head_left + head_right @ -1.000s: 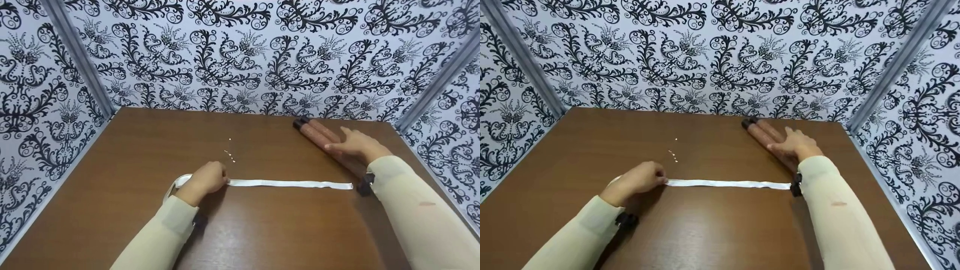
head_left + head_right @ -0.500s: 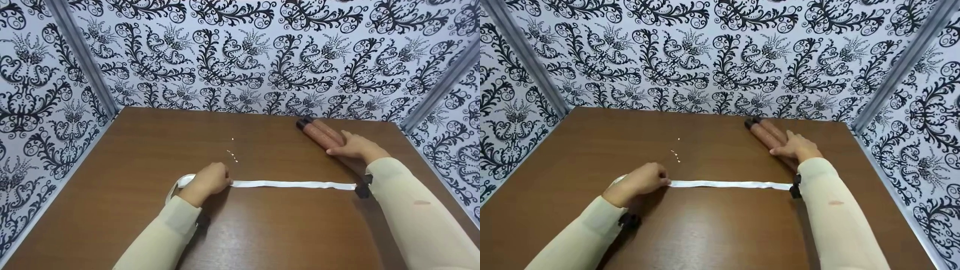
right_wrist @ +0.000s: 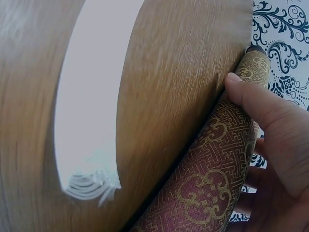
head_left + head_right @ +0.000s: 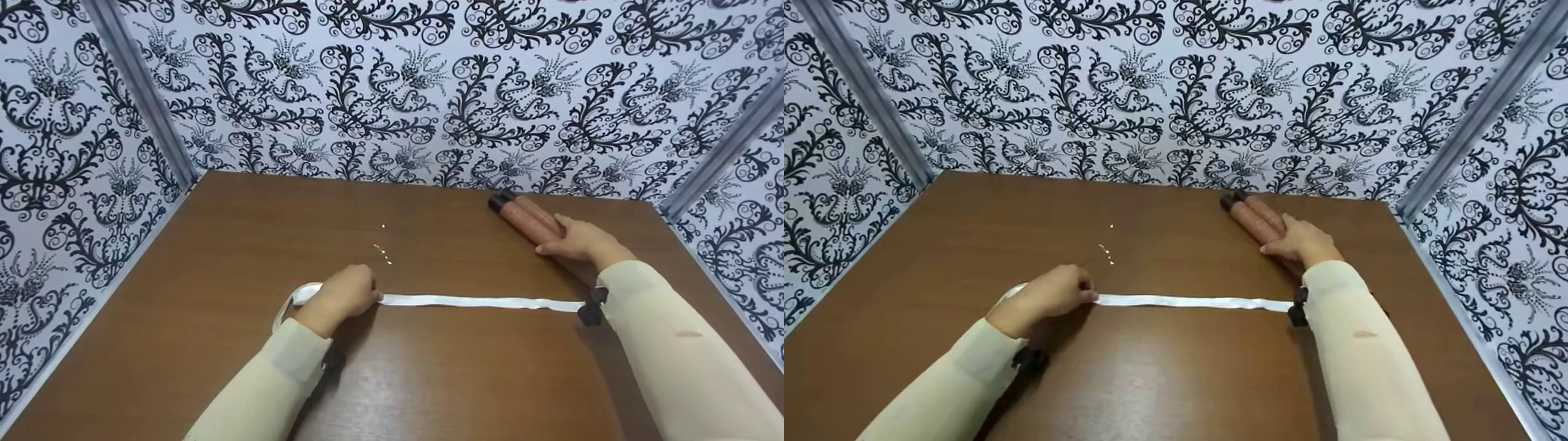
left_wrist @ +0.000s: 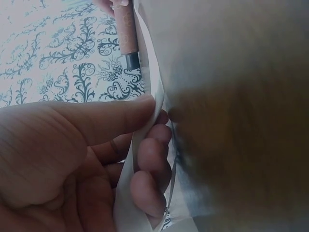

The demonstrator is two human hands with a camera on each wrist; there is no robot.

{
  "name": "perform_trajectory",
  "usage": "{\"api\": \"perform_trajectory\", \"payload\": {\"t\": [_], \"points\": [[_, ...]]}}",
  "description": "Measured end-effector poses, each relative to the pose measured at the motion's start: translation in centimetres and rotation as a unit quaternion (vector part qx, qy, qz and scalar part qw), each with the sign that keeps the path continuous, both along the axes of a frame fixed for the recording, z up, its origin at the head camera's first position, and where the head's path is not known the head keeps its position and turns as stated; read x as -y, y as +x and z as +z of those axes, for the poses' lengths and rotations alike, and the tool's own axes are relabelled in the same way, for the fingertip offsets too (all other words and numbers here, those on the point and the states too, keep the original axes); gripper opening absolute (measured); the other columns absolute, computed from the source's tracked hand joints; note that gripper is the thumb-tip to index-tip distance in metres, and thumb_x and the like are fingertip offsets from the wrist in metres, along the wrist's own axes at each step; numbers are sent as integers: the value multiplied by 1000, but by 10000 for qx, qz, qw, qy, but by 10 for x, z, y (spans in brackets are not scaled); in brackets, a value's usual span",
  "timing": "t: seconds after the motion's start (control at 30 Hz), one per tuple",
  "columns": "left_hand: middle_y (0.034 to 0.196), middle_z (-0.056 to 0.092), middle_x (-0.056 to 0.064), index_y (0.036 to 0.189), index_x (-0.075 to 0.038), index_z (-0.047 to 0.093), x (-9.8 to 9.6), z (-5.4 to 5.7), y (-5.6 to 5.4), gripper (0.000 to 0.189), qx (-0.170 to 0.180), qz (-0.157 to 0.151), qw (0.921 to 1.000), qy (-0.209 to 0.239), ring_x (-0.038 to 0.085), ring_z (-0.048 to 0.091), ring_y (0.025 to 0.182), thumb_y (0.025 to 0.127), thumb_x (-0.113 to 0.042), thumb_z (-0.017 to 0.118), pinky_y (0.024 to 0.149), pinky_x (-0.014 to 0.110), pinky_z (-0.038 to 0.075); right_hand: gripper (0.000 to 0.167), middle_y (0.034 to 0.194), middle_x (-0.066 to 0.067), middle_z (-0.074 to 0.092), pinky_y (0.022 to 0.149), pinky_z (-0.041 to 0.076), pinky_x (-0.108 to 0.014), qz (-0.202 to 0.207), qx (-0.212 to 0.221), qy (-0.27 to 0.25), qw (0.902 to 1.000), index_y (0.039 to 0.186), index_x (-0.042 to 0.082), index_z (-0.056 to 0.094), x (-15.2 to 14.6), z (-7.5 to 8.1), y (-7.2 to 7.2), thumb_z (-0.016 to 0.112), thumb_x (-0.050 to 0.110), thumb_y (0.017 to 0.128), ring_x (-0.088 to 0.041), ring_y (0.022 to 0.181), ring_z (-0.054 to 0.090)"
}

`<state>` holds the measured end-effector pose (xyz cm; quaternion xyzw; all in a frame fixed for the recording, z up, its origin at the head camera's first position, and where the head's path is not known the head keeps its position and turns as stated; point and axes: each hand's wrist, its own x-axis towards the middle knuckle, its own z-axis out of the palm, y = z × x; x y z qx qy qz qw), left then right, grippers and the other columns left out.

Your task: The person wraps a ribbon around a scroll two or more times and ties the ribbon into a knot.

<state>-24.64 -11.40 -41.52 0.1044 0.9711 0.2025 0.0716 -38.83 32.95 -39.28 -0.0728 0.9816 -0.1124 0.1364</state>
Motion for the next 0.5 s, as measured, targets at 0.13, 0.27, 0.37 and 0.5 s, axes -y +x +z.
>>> {"api": "perform_trajectory", "payload": {"t": [0.13,0.27,0.37,0.5], "points": [[70,67,2,74,-6,73,0,0,0,23,76,27,10000,-39,17,52,61,94,-18,73,62,34,46,110,156,-40,33,117,26,-73,79,-98,-58,9999,162,-6,16,0,-1,-1,68,61,92,-61,143,33],[70,68,2,71,-7,72,0,0,1,24,15,69,10000,-60,18,52,62,93,-18,74,64,36,47,108,155,-40,37,116,27,-73,128,-199,-26,9997,161,-5,20,1,2,-1,70,61,91,-60,142,35],[70,68,2,70,-7,71,0,1,1,25,-26,55,9999,-82,18,52,62,92,-17,74,65,37,49,108,155,-38,38,113,28,-76,52,-237,39,9997,162,-1,23,1,3,0,70,64,89,-60,141,37],[67,65,1,67,-8,69,0,1,1,25,-55,-3,9999,-111,18,50,62,92,-14,72,63,35,46,107,156,-35,39,107,30,-80,-73,-254,116,9996,162,5,26,-1,5,0,70,67,87,-60,139,39]]}}
